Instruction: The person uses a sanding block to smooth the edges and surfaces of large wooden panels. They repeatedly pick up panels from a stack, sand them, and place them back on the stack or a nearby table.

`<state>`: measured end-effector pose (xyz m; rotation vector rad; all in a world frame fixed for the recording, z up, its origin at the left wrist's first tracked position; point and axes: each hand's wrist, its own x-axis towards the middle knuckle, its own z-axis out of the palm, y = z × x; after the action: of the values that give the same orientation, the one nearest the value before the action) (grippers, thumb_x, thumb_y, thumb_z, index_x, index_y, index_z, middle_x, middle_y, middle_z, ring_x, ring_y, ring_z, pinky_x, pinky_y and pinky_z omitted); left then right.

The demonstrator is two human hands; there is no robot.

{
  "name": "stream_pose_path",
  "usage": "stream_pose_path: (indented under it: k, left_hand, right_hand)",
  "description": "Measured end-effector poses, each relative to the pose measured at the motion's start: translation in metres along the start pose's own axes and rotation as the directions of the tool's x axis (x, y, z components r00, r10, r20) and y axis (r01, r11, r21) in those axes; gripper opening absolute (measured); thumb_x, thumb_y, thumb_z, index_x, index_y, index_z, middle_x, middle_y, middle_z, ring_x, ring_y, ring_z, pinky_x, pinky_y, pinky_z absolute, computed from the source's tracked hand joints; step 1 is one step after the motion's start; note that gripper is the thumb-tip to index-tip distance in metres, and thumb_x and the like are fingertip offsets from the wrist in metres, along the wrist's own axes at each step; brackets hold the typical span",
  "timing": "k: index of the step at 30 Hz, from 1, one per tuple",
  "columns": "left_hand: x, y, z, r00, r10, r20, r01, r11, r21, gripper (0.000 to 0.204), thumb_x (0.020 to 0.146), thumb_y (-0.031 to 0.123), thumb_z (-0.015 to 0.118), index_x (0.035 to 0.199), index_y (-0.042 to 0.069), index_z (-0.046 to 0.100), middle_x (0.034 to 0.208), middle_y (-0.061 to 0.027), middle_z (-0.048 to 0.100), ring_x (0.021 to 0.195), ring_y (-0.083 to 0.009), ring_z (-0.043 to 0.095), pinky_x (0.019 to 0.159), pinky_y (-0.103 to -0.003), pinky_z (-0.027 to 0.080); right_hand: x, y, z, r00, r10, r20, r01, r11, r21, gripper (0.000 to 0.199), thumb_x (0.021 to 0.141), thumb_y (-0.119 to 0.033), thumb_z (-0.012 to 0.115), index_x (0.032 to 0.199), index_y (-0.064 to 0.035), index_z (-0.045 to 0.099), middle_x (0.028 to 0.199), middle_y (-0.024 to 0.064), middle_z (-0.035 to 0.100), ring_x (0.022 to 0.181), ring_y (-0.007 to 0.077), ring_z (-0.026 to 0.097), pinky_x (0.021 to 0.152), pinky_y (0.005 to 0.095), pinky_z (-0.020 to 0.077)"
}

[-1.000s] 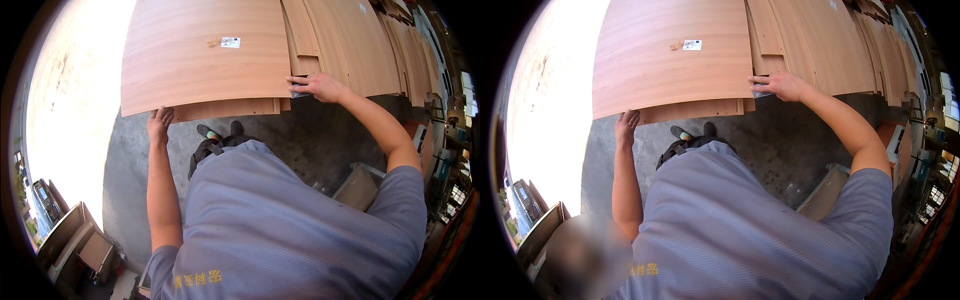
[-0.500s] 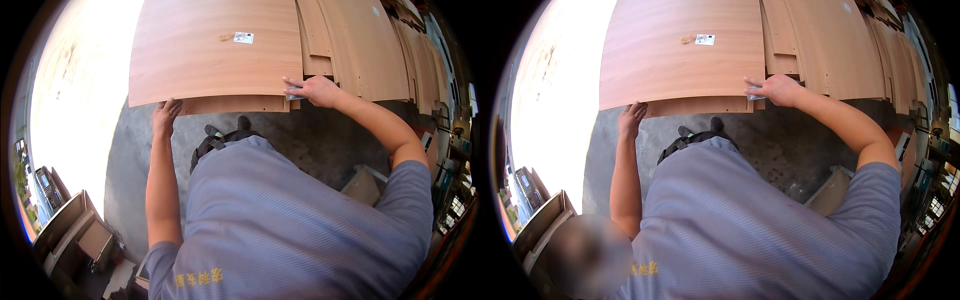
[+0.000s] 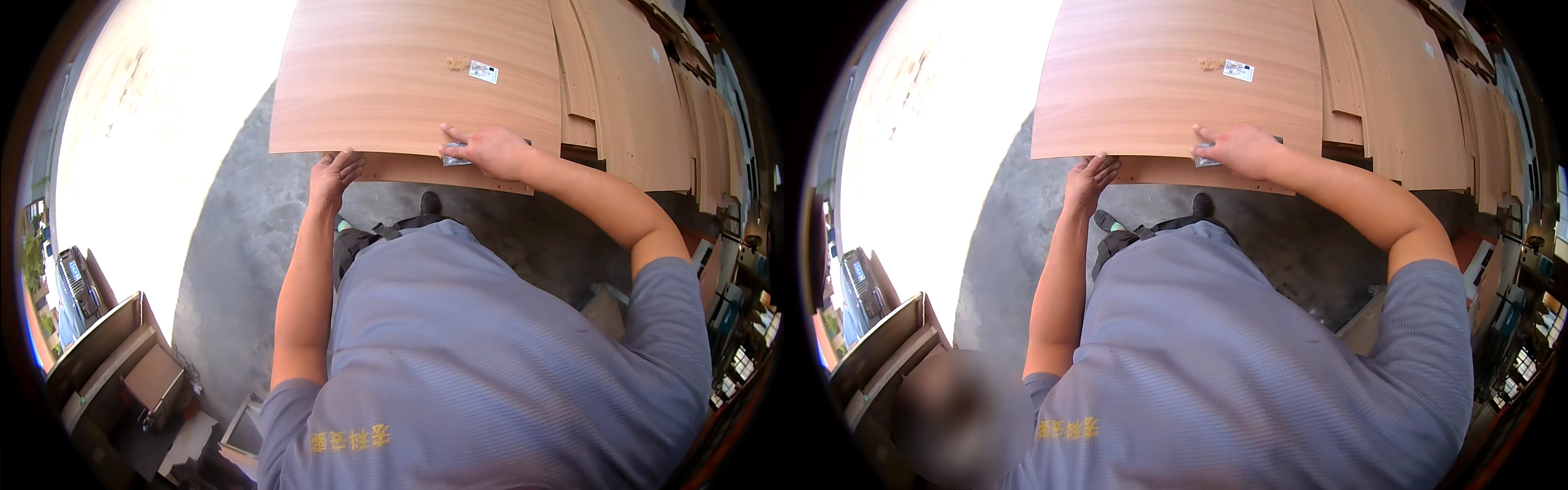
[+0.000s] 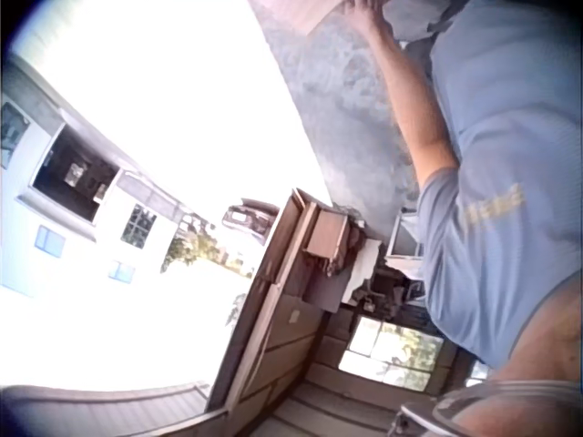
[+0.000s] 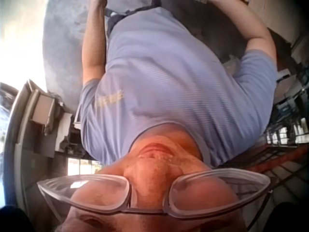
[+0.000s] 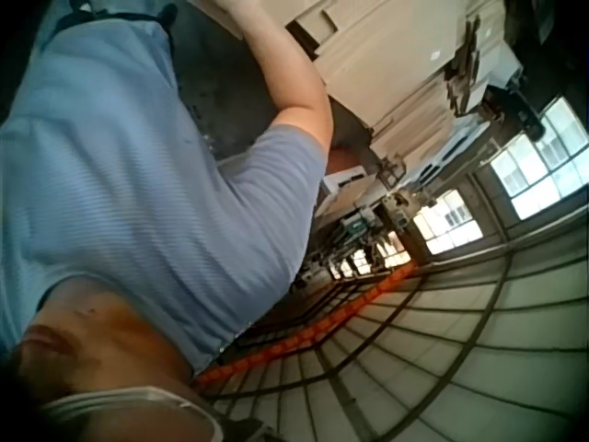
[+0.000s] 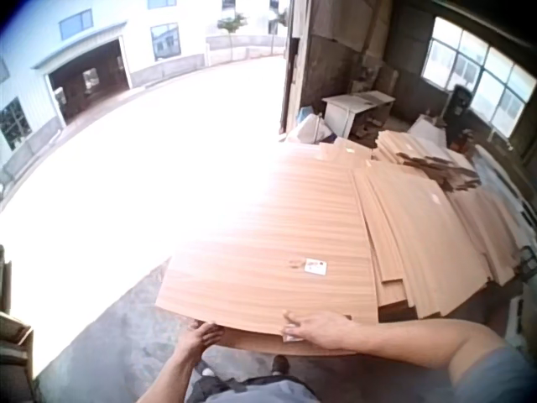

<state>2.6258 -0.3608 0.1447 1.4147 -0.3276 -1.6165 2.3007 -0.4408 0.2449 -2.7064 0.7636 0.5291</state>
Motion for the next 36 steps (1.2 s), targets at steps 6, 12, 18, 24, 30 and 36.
stream_pose_path:
  k: [6,12,18,24,30,36]
  left_hand:
    - [0.031,0.068,-0.111,0.99,0.126,-0.063,-0.129,0.99,-0.051,0.044,0.096,0.021,0.062,0.126,-0.009,0.052,0.115,-0.0205,0.066,0.104,-0.0262,0.068,0.09,-0.033,0.056]
    - [0.09,0.15,-0.141,0.971,0.165,0.172,-0.167,0.986,-0.002,0.041,0.096,0.019,0.063,0.124,-0.008,0.054,0.114,-0.0173,0.066,0.101,-0.0223,0.067,0.088,-0.032,0.056]
    - [0.118,0.156,-0.138,0.962,0.094,0.258,-0.181,0.923,0.339,0.035,0.096,0.021,0.062,0.119,-0.004,0.061,0.105,-0.0111,0.068,0.095,-0.0164,0.066,0.085,-0.029,0.055]
    - [0.136,0.17,-0.144,0.911,-0.191,0.367,0.105,0.965,0.241,0.057,0.1,0.043,0.048,0.12,-0.009,0.059,0.113,-0.0162,0.067,0.1,-0.023,0.066,0.091,-0.033,0.052]
    - [0.142,0.182,-0.145,0.87,-0.277,0.407,0.16,0.941,0.297,0.067,0.1,0.052,0.038,0.121,-0.009,0.058,0.114,-0.0199,0.066,0.105,-0.028,0.065,0.093,-0.036,0.051]
    - [0.155,0.194,-0.148,0.804,-0.405,0.435,0.226,0.885,0.407,0.071,0.1,0.058,0.033,0.125,-0.004,0.057,0.109,-0.0171,0.067,0.096,-0.0251,0.065,0.091,-0.036,0.049]
  right_hand:
    - [0.075,-0.05,-0.028,0.995,0.096,0.002,-0.096,0.995,0.031,0.065,0.076,0.0,0.06,0.136,-0.0245,0.055,0.153,0.0131,0.039,0.082,0.0325,0.068,0.072,0.0421,0.0563]
    - [0.142,-0.098,-0.042,0.966,0.256,-0.043,-0.252,0.965,0.07,0.066,0.076,0.001,0.059,0.136,-0.0261,0.055,0.153,0.0158,0.038,0.081,0.0333,0.069,0.069,0.0422,0.0558]
    - [0.183,-0.129,-0.063,0.92,0.391,-0.028,-0.386,0.915,0.116,0.063,0.078,0.0,0.057,0.135,-0.0267,0.055,0.151,0.0188,0.039,0.08,0.0335,0.069,0.066,0.0416,0.0555]
    - [0.235,-0.147,-0.075,0.899,0.436,-0.033,-0.429,0.895,0.125,0.064,0.077,-0.002,0.06,0.136,-0.0275,0.053,0.151,0.0228,0.037,0.078,0.0339,0.069,0.065,0.0415,0.0562]
    - [0.293,-0.177,-0.081,0.865,0.495,-0.076,-0.478,0.861,0.172,0.067,0.077,-0.003,0.063,0.14,-0.021,0.05,0.146,0.0317,0.038,0.078,0.0352,0.071,0.071,0.0416,0.0581]
    - [0.325,-0.209,-0.081,0.707,0.706,-0.031,-0.654,0.671,0.35,0.069,0.077,-0.006,0.066,0.142,-0.0187,0.048,0.148,0.0338,0.034,0.08,0.0386,0.071,0.071,0.0424,0.058]
